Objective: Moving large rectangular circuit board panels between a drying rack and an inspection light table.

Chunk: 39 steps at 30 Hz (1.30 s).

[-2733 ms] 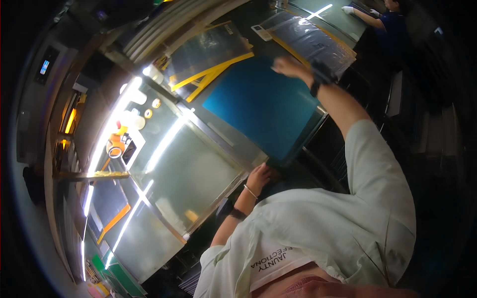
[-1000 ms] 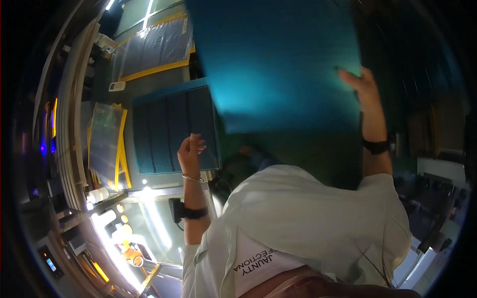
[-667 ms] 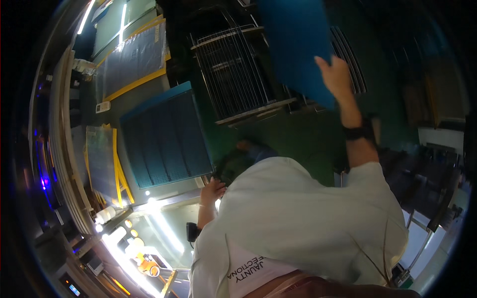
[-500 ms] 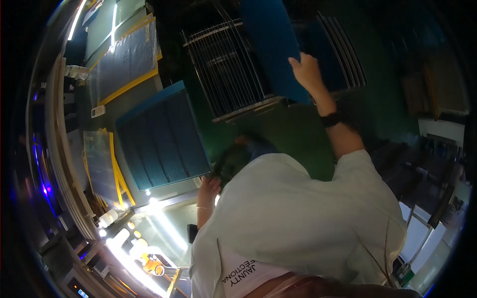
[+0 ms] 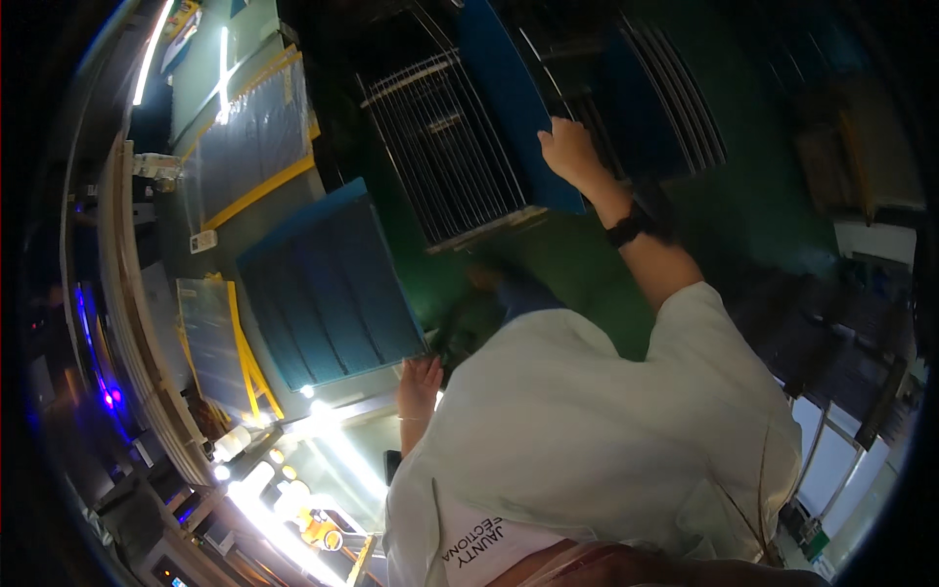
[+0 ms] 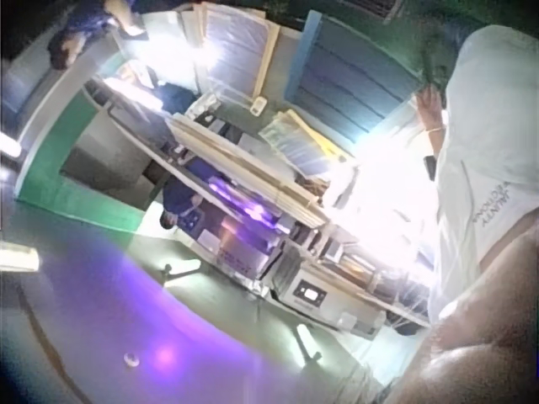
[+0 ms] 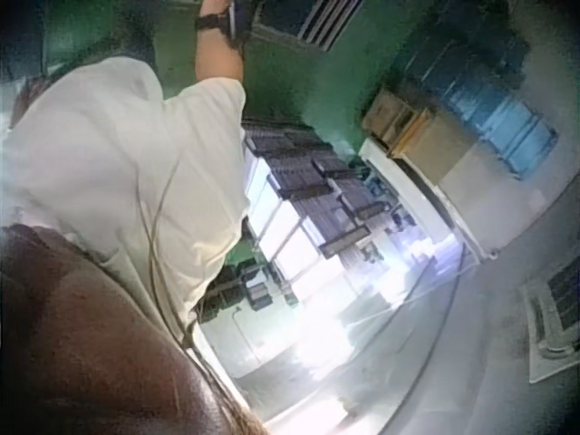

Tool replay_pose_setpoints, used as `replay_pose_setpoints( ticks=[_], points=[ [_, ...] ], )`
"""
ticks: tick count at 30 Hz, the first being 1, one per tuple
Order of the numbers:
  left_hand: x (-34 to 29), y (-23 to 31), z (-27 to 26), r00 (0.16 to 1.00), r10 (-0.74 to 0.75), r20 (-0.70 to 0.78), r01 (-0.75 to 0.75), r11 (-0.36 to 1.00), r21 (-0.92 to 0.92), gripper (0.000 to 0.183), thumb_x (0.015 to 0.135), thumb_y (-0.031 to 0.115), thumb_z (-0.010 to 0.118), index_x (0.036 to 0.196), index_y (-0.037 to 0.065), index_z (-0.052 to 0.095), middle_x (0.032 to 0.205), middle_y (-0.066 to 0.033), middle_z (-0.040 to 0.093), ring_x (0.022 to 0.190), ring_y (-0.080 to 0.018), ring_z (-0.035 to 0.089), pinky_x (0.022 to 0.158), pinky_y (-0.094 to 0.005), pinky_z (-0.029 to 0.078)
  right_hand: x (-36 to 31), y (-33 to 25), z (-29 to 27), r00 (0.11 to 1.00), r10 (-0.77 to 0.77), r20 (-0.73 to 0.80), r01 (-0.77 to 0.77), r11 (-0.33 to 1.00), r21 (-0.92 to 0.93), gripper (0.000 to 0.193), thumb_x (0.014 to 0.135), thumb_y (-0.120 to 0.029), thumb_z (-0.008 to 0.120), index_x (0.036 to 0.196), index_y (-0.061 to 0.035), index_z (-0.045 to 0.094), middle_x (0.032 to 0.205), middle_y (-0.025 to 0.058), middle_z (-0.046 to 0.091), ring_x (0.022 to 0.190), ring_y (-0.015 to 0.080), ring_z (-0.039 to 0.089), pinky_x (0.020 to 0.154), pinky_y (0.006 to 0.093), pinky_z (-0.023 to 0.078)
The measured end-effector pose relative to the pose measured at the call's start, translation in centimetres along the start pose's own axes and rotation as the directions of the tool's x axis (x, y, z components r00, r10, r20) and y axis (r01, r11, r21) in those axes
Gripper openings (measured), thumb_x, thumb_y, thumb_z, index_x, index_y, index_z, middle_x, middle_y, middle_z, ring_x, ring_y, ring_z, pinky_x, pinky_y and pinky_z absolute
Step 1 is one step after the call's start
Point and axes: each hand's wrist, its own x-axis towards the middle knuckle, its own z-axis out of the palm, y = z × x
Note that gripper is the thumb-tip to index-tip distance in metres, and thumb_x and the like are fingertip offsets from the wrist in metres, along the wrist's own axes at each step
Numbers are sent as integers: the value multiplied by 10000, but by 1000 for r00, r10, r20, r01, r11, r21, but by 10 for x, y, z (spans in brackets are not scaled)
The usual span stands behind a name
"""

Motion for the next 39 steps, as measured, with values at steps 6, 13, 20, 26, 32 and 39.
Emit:
replay_pose_setpoints(
  ticks=[6,13,20,26,32,39],
  points=[
    [4,3,15,992,-42,-122,17,980,-197,533,897,404,458,1185,-29,342,1226,-153,386,1128,-301,442,899,-399,414,15,0,15,999,34,36,-32,998,-49,295,789,-152,571,949,97,571,816,276,594,796,405,588,724,440,479],
    [5,0,5,1000,11,-3,-11,981,-192,395,920,396,397,997,12,449,1006,-123,482,1050,-306,478,854,-409,426,8,-4,19,999,48,-11,-48,999,-2,286,780,-150,570,923,98,578,811,278,595,797,405,588,723,439,481],
    [7,6,1,1000,-15,23,19,984,-175,342,916,376,421,989,43,456,1046,-158,494,1045,-303,490,872,-430,442,6,-8,8,997,83,7,-83,996,43,219,792,-142,549,847,69,571,788,259,596,783,414,580,709,472,465],
    [5,5,2,1000,10,13,-9,992,-124,396,905,387,441,1048,17,446,1089,-156,494,1050,-291,496,873,-418,453,10,4,18,996,84,11,-84,996,4,199,790,-141,549,829,53,571,788,244,601,786,402,580,717,464,460],
    [5,6,2,1000,-1,29,4,995,-101,497,897,413,446,1162,-4,399,1156,-155,479,1073,-270,488,888,-401,442,4,7,16,997,65,-38,-64,997,38,198,790,-147,548,824,47,572,786,241,600,781,395,583,712,460,461],
    [0,6,4,998,24,64,-18,996,-92,589,891,387,464,1239,-65,318,1277,-215,414,1190,-308,412,1000,-420,346,8,3,13,995,85,46,-87,996,34,184,782,-147,555,797,35,576,758,234,600,753,390,589,691,455,470]
  ],
)
